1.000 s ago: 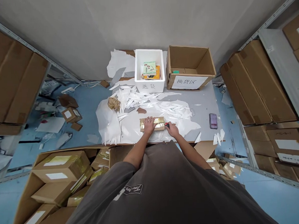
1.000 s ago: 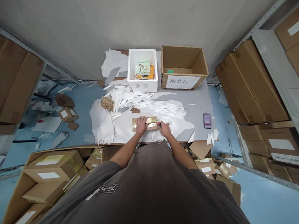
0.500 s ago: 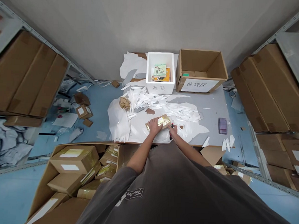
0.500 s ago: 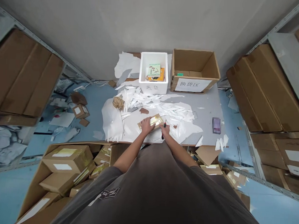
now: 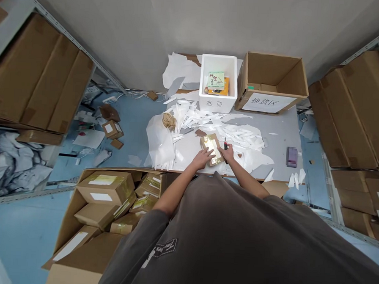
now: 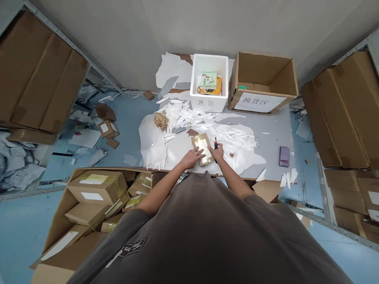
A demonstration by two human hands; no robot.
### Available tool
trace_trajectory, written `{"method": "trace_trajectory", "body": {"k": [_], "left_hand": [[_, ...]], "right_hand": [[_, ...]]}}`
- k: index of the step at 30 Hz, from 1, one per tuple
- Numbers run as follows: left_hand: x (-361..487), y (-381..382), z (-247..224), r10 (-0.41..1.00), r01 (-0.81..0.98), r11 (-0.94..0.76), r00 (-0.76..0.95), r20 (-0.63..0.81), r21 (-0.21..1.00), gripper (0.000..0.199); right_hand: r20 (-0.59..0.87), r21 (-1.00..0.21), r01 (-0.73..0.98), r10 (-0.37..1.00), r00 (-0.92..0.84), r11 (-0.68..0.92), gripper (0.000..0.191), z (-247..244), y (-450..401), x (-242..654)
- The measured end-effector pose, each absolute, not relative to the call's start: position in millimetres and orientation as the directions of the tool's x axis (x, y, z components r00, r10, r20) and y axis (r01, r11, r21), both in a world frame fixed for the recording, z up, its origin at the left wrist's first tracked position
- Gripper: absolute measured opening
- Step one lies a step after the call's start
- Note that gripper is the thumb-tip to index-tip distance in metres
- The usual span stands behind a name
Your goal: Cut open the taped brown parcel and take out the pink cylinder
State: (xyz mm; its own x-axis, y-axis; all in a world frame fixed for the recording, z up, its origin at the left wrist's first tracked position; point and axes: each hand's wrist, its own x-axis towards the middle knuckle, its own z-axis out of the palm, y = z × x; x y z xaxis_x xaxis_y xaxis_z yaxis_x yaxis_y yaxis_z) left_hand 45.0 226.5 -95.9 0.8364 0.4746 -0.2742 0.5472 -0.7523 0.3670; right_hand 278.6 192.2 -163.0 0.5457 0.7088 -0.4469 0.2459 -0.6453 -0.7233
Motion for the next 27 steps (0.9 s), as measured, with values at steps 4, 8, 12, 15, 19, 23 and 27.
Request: {"method": "trace_trajectory", "body": {"k": [4, 8, 12, 15, 19, 23, 27], "left_hand": [[61.4, 234.9, -100.3, 0.341, 0.405, -0.843, 0.911, -0.23, 0.355, 0.066], [76.9, 239.9, -99.3, 0.375, 0.434, -0.843, 0.898, -0.231, 0.318, 0.049], [71.2, 244.4, -98.2, 0.492, 0.556, -0.774, 0.829, -0.267, 0.301, 0.042], [57.7, 244.7, -101.7, 0.578, 0.642, -0.704, 0.766, -0.281, 0.302, 0.053], [51.3, 247.9, -106.0, 0.608, 0.688, -0.661, 0.725, -0.324, 0.3, 0.063], [60.4, 257.6, -105.9, 0.583, 0.687, -0.672, 0.721, -0.375, 0.276, 0.075], [65.0, 262.6, -106.4, 0.561, 0.685, -0.687, 0.712, -0.422, 0.243, 0.088]], "right_hand": [[-0.535, -0.653, 0.186, 0.62, 0.574, -0.734, 0.067, -170.4, 123.5, 271.4], [-0.553, -0.601, 0.142, 0.538, 0.637, -0.787, 0.06, -170.6, 122.3, 254.2], [-0.505, -0.622, 0.207, 0.588, 0.632, -0.755, 0.059, -165.9, 168.3, 243.7], [-0.474, -0.693, 0.239, 0.679, 0.561, -0.681, 0.061, -163.1, 196.1, 242.4], [-0.495, -0.812, 0.11, 0.776, 0.39, -0.574, 0.052, -157.1, 190.8, 253.6], [-0.526, -0.829, 0.178, 0.847, 0.076, -0.531, 0.042, -144.4, 157.6, 272.6], [-0.549, -0.72, 0.53, 0.835, -0.037, -0.449, 0.031, -131.5, 148.5, 280.9]]}}
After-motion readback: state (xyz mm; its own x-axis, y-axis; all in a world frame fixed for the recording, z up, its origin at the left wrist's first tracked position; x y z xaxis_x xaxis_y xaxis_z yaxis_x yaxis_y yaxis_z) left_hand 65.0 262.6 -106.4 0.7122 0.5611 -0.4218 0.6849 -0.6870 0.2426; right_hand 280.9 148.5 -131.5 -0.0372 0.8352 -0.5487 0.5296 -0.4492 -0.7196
